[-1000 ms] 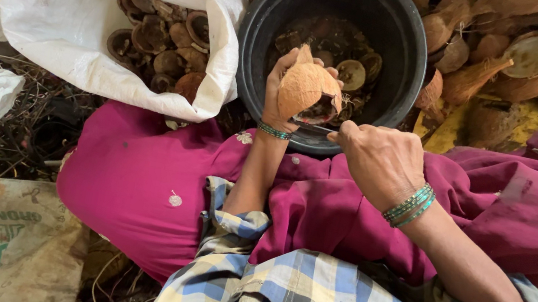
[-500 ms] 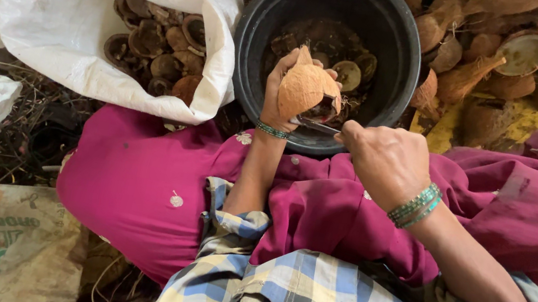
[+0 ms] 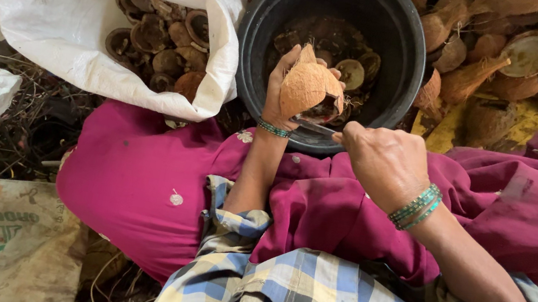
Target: The person sits on the ground holding a halved coconut shell in one hand and uses a small blade-like tool in the other hand to scrape the dried coconut flesh loose from the inside of the shell over a black basin. They work the shell repeatedly, turning it as loosened flesh and debris fall into the basin.
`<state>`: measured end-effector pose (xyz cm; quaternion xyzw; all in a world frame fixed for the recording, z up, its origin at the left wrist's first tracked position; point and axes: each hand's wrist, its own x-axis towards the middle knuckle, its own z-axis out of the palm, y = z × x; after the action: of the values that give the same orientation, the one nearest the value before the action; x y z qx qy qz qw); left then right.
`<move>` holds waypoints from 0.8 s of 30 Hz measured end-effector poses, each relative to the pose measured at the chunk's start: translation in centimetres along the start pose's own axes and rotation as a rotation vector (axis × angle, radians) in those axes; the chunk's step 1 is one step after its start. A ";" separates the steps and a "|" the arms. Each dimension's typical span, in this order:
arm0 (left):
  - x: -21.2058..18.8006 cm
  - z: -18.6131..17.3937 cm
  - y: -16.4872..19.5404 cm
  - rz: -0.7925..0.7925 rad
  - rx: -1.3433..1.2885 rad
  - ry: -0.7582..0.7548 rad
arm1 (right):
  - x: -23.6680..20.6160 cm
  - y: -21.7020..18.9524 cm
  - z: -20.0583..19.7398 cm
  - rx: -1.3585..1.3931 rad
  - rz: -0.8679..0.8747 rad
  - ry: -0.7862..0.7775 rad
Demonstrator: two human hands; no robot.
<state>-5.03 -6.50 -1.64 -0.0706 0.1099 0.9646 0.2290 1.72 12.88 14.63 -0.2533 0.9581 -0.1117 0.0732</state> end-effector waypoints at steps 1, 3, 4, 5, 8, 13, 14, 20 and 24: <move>0.0 -0.1 0.0 0.012 0.026 0.017 | 0.0 0.0 0.2 0.013 -0.011 0.010; 0.1 -0.3 -0.1 0.035 0.077 0.050 | 0.1 0.0 0.5 -0.011 0.001 -0.014; 0.1 -0.4 -0.2 0.028 0.081 0.031 | 0.1 0.0 0.6 -0.023 0.007 -0.026; 0.2 -0.5 -0.3 0.022 0.085 0.014 | 0.0 -0.2 0.7 -0.028 0.018 -0.012; 0.4 -0.7 -0.3 0.001 0.072 0.039 | 0.0 -0.7 0.7 -0.110 0.080 0.037; 0.3 -0.7 0.0 0.011 0.056 0.048 | -0.3 -0.1 -0.6 -0.177 0.176 -0.022; 0.3 -0.6 0.0 -0.005 0.025 0.022 | -0.5 -0.3 -0.7 -0.133 0.131 -0.004; 0.2 -0.4 -0.1 -0.044 -0.004 -0.001 | -0.5 -0.7 -0.5 -0.080 0.043 -0.020; 0.2 -0.4 -0.2 -0.063 -0.037 -0.008 | -0.4 -0.6 -0.5 -0.042 0.030 -0.025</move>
<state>-5.07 -6.34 -2.06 -0.0743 0.0886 0.9591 0.2583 2.24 12.60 15.29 -0.2418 0.9630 -0.0870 0.0816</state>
